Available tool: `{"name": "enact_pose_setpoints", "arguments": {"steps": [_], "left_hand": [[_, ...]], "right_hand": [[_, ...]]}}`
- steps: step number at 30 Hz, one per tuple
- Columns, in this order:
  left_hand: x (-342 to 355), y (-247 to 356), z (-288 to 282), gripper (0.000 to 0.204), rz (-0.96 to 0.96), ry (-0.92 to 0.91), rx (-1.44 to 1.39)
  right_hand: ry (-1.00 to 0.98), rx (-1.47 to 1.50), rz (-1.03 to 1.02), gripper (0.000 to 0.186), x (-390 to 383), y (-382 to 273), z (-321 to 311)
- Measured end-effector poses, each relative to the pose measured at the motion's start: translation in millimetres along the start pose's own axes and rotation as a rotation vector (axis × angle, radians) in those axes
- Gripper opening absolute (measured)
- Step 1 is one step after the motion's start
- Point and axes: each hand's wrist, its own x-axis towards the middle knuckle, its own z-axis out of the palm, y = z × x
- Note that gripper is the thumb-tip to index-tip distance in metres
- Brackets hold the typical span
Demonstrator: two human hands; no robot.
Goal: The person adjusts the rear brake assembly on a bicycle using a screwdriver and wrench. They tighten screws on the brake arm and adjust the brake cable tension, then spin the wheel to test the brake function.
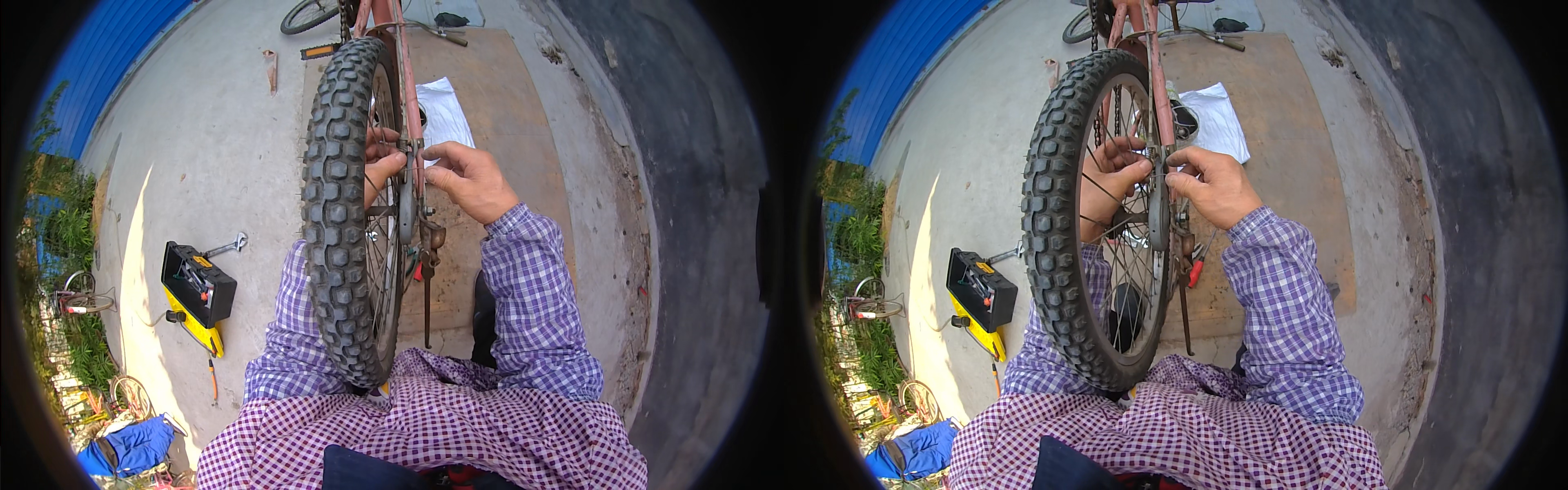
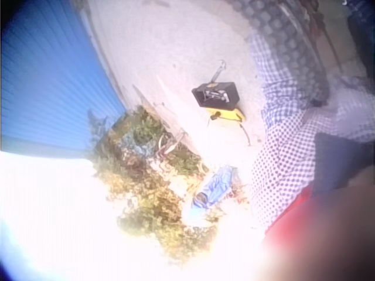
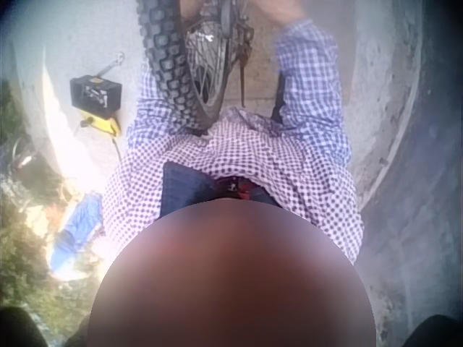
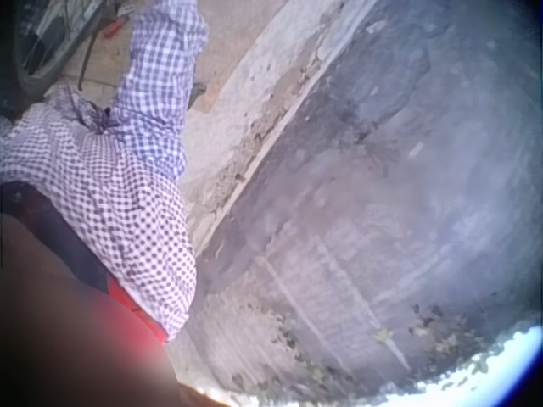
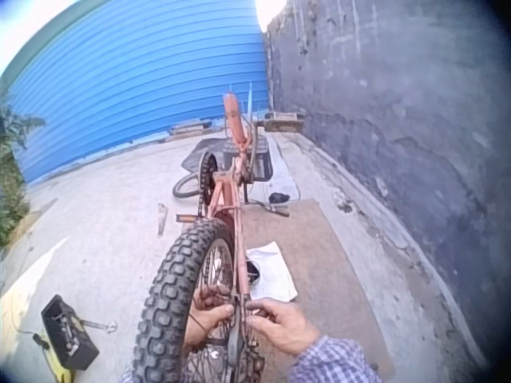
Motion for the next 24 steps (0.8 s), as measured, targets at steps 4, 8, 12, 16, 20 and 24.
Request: {"name": "enact_pose_setpoints", "arguments": {"steps": [4, 8, 12, 16, 20, 24], "left_hand": [[10, 5, 9, 0.038, -0.019, -0.014, -0.017], [23, 14, 22, 0.038, -0.054, -0.007, -0.045], [37, 24, 31, 0.046, -0.052, -0.004, -0.068], [37, 26, 30, 0.060, -0.075, 0.018, -0.055], [29, 20, 17, 0.062, -0.009, -0.001, -0.106], [27, 10, 2, 0.063, 0.058, -0.011, -0.092]], "right_hand": [[0.036, -0.065, 0.069, 0.035, 0, 1, -22], [0.058, -0.092, 0.105, 0.035, 9, 0, -46], [0.046, -0.090, 0.115, 0.035, 15, -2, -63], [0.008, -0.109, 0.161, 0.035, 10, -4, -66], [0.008, -0.061, 0.142, 0.031, -1, -7, -57], [0.026, -0.045, 0.184, 0.031, -7, -8, -45]]}}
